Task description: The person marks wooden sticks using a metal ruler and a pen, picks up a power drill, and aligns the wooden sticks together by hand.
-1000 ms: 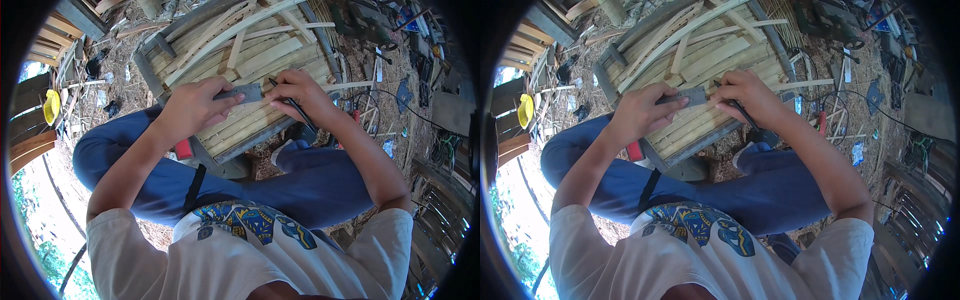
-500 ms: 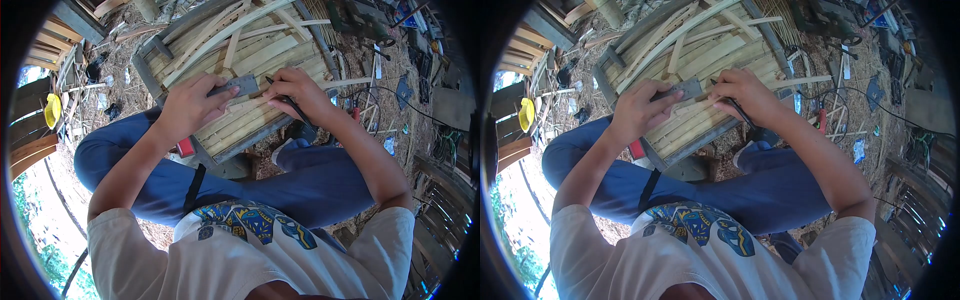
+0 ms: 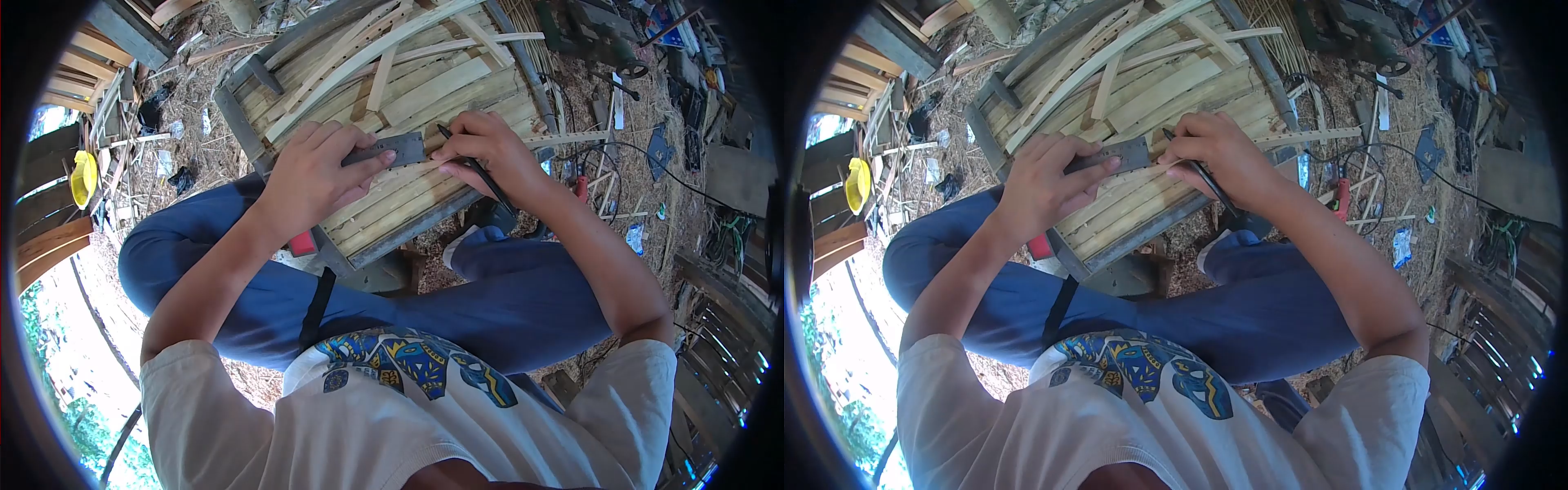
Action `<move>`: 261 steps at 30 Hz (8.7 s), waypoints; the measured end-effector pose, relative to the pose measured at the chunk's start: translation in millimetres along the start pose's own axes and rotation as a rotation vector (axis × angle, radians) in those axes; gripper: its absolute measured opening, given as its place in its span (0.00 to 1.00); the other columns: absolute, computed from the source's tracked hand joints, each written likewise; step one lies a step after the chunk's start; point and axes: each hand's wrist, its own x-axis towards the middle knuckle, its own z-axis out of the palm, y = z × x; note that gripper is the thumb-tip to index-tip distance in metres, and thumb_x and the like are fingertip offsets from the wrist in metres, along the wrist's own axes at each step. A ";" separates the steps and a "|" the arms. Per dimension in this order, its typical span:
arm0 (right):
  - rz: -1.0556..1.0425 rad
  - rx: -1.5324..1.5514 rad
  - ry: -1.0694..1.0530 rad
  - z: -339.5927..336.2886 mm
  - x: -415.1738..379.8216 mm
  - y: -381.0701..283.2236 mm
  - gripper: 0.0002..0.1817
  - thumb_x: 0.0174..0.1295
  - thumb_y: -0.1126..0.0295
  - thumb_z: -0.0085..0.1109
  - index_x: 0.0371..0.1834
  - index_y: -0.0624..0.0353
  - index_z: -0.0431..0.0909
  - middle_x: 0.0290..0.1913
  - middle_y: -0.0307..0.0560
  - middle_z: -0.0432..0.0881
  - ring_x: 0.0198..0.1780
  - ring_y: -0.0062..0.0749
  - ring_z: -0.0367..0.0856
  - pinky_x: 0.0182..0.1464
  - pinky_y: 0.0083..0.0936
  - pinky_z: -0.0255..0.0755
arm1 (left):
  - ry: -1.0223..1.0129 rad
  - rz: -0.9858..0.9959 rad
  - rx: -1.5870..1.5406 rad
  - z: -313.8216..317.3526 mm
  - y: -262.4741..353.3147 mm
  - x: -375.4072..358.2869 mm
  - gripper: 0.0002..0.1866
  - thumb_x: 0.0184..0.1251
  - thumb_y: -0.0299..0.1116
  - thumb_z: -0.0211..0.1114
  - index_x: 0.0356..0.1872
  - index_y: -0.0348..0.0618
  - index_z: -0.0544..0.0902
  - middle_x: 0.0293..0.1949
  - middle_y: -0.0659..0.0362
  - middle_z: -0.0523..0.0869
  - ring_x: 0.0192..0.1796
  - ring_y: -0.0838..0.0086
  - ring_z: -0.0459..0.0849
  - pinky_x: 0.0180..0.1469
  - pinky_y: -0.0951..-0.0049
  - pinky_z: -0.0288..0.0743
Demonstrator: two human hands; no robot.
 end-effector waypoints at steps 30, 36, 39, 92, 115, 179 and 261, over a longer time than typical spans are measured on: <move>-0.019 -0.015 -0.013 1.2 -1.3 1.7 0.11 0.66 0.66 0.82 0.51 0.47 0.96 0.48 0.42 0.85 0.55 0.45 0.84 0.63 0.42 0.72 | -0.123 -0.047 -0.059 -2.8 2.0 -2.3 0.31 0.57 0.31 0.83 0.67 0.57 0.95 0.57 0.58 0.90 0.57 0.61 0.91 0.57 0.61 0.88; -0.009 -0.004 -0.012 1.7 -1.8 1.6 0.11 0.66 0.66 0.81 0.51 0.45 0.96 0.48 0.41 0.85 0.55 0.44 0.84 0.63 0.42 0.72 | -0.128 -0.045 -0.065 -2.2 3.2 -2.1 0.32 0.57 0.31 0.83 0.67 0.58 0.94 0.57 0.58 0.89 0.57 0.61 0.90 0.57 0.60 0.88; -0.020 -0.006 -0.009 2.6 -2.1 3.8 0.12 0.66 0.66 0.82 0.51 0.45 0.96 0.48 0.42 0.85 0.55 0.45 0.84 0.62 0.42 0.72 | -0.135 -0.050 -0.067 -2.2 2.9 -1.8 0.31 0.59 0.31 0.83 0.67 0.58 0.94 0.57 0.58 0.89 0.57 0.60 0.90 0.57 0.60 0.87; 0.002 0.017 -0.032 -1.4 1.2 -0.1 0.11 0.66 0.65 0.81 0.51 0.48 0.96 0.48 0.44 0.88 0.54 0.47 0.86 0.62 0.44 0.74 | -0.095 -0.014 -0.023 2.3 0.5 -1.1 0.26 0.69 0.32 0.80 0.68 0.63 0.93 0.55 0.61 0.87 0.56 0.60 0.87 0.60 0.58 0.83; -0.020 -0.005 -0.022 1.4 -0.3 4.2 0.12 0.67 0.64 0.82 0.51 0.47 0.96 0.47 0.43 0.85 0.52 0.46 0.85 0.59 0.42 0.73 | -0.110 -0.059 -0.061 2.6 6.1 -1.3 0.29 0.67 0.27 0.78 0.70 0.61 0.93 0.57 0.58 0.87 0.58 0.59 0.86 0.61 0.60 0.85; -0.019 0.008 -0.012 1.4 0.1 1.9 0.12 0.65 0.65 0.83 0.51 0.48 0.96 0.47 0.43 0.85 0.53 0.46 0.85 0.60 0.42 0.74 | -0.093 -0.045 0.090 1.5 13.7 0.7 0.28 0.68 0.27 0.76 0.68 0.64 0.95 0.52 0.60 0.87 0.53 0.65 0.87 0.56 0.63 0.87; 0.451 0.583 -0.205 -3.1 7.7 -16.7 0.10 0.71 0.79 0.66 0.39 0.60 0.71 0.36 0.34 0.83 0.39 0.11 0.76 0.42 0.21 0.72 | -0.053 -0.042 0.090 4.9 12.5 -0.9 0.24 0.69 0.31 0.76 0.65 0.63 0.96 0.51 0.61 0.88 0.51 0.65 0.87 0.52 0.64 0.87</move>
